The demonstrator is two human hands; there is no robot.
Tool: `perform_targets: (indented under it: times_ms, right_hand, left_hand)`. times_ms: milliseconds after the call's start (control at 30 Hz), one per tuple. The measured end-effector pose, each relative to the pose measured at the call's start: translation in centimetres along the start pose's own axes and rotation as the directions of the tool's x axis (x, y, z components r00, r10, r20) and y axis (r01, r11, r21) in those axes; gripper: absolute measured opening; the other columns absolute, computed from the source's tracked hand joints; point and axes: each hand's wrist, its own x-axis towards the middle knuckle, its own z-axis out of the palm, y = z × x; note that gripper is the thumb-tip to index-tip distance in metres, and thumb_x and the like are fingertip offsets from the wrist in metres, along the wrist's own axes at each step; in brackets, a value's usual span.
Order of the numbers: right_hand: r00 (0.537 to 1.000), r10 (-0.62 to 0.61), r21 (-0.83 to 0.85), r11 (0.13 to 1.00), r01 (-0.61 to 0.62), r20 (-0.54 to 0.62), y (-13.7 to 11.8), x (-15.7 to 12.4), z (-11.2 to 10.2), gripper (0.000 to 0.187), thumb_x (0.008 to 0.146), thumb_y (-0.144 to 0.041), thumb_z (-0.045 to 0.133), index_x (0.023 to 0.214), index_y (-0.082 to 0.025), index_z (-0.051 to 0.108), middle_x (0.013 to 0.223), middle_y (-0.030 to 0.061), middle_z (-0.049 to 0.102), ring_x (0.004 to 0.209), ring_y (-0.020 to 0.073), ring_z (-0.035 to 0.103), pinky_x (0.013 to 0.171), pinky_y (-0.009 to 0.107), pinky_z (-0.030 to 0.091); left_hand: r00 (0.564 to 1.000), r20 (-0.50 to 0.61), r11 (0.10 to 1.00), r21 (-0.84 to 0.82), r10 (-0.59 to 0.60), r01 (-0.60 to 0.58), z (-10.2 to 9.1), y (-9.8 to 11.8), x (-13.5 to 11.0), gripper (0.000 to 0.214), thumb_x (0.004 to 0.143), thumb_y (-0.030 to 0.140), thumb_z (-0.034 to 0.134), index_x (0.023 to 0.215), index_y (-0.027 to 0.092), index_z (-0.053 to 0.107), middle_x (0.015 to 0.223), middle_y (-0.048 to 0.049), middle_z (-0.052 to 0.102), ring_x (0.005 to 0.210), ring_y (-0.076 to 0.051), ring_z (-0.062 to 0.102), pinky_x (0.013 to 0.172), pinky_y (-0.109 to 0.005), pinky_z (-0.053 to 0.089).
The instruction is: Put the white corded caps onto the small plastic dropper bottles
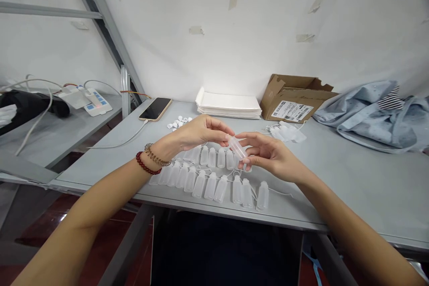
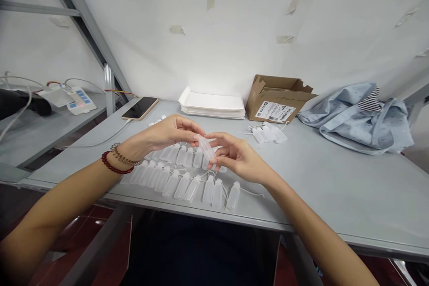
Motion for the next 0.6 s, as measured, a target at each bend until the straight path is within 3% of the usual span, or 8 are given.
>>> perform_targets:
  times_ms: [233, 400, 600]
  right_hand:
    - [0.999, -0.008, -0.017, 1.000, 0.009, 0.039, -0.1, 0.2, 0.1, 0.044, 0.087, -0.025, 0.060, 0.128, -0.023, 0.044, 0.107, 0.0083, 0.065, 0.078, 0.0171, 0.068, 0.065, 0.032, 0.055]
    - [0.993, -0.047, -0.149, 0.988, 0.030, -0.107, 0.4, 0.3, 0.7, 0.036, 0.087, -0.029, 0.060, 0.120, -0.020, 0.050, 0.097, 0.0065, 0.067, 0.070, 0.0154, 0.067, 0.060, 0.030, 0.054]
    - [0.973, -0.178, -0.361, 0.926, 0.114, -0.148, 1.1, 0.3, 0.7, 0.028, 0.086, -0.028, 0.062, 0.112, -0.018, 0.058, 0.084, 0.0043, 0.069, 0.066, 0.0153, 0.068, 0.057, 0.028, 0.053]
  left_hand:
    - [0.988, -0.084, 0.987, 0.100, 0.131, -0.122, 0.6, 0.0, 0.0, 0.013, 0.077, 0.024, 0.071, 0.088, 0.017, 0.073, 0.073, -0.0016, 0.070, 0.069, -0.010, 0.063, 0.066, -0.022, 0.050]
    - [0.984, -0.070, 0.972, 0.179, 0.166, -0.152, 1.3, 0.1, -0.2, 0.021, 0.075, 0.028, 0.073, 0.094, 0.017, 0.073, 0.082, -0.0039, 0.073, 0.078, -0.014, 0.067, 0.070, -0.025, 0.052]
    - [0.985, -0.087, 0.980, 0.143, 0.149, -0.135, 1.1, 0.0, -0.1, 0.023, 0.068, 0.031, 0.080, 0.085, 0.017, 0.073, 0.079, -0.0034, 0.073, 0.077, -0.015, 0.068, 0.074, -0.026, 0.055]
